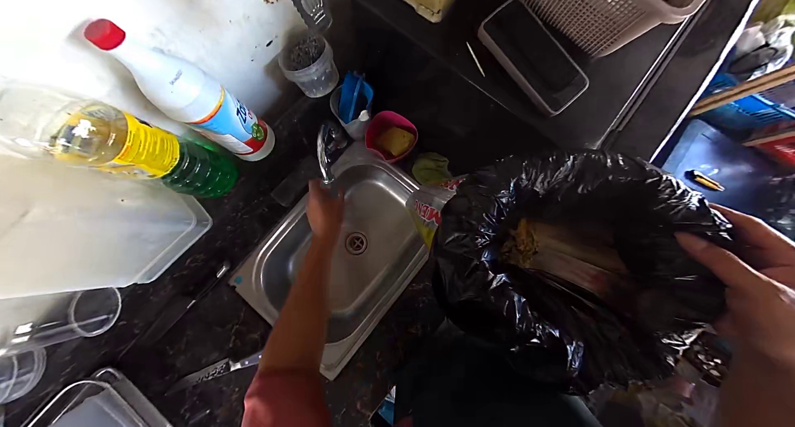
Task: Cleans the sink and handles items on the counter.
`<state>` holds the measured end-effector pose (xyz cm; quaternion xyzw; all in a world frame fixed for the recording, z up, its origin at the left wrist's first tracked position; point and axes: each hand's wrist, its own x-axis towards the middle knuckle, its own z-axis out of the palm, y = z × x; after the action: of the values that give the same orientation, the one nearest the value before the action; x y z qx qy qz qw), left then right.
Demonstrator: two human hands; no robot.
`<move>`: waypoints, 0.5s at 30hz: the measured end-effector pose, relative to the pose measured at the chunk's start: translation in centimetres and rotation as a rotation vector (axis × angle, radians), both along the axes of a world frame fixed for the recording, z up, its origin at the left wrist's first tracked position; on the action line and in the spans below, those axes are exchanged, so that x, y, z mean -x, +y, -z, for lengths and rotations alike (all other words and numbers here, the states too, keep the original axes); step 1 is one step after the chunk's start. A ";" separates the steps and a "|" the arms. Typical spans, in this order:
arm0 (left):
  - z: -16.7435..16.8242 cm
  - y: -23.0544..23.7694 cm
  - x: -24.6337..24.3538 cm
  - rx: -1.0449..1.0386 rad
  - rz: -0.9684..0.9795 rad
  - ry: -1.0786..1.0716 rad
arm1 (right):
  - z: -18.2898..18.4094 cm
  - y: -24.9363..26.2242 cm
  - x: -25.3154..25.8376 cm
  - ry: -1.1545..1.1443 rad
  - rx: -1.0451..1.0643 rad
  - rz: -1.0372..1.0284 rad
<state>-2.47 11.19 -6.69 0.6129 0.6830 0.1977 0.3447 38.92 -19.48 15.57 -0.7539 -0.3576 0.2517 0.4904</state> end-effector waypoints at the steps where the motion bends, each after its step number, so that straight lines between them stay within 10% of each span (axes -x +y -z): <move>1: 0.1 2.1 0.2 -0.023 0.020 0.058 | 0.0 -0.1 0.2 -0.013 0.005 0.006; 8: -1.2 9.7 -0.8 0.051 0.172 0.447 | -0.5 -0.2 1.2 -0.028 0.007 0.054; 15: 1.2 8.2 -1.5 0.029 0.042 0.367 | -0.2 0.2 1.4 -0.023 0.047 0.095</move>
<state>-0.99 19.34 -7.87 0.6477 0.7244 0.0654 0.2270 37.53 -19.24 15.79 -0.7842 -0.3211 0.2276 0.4798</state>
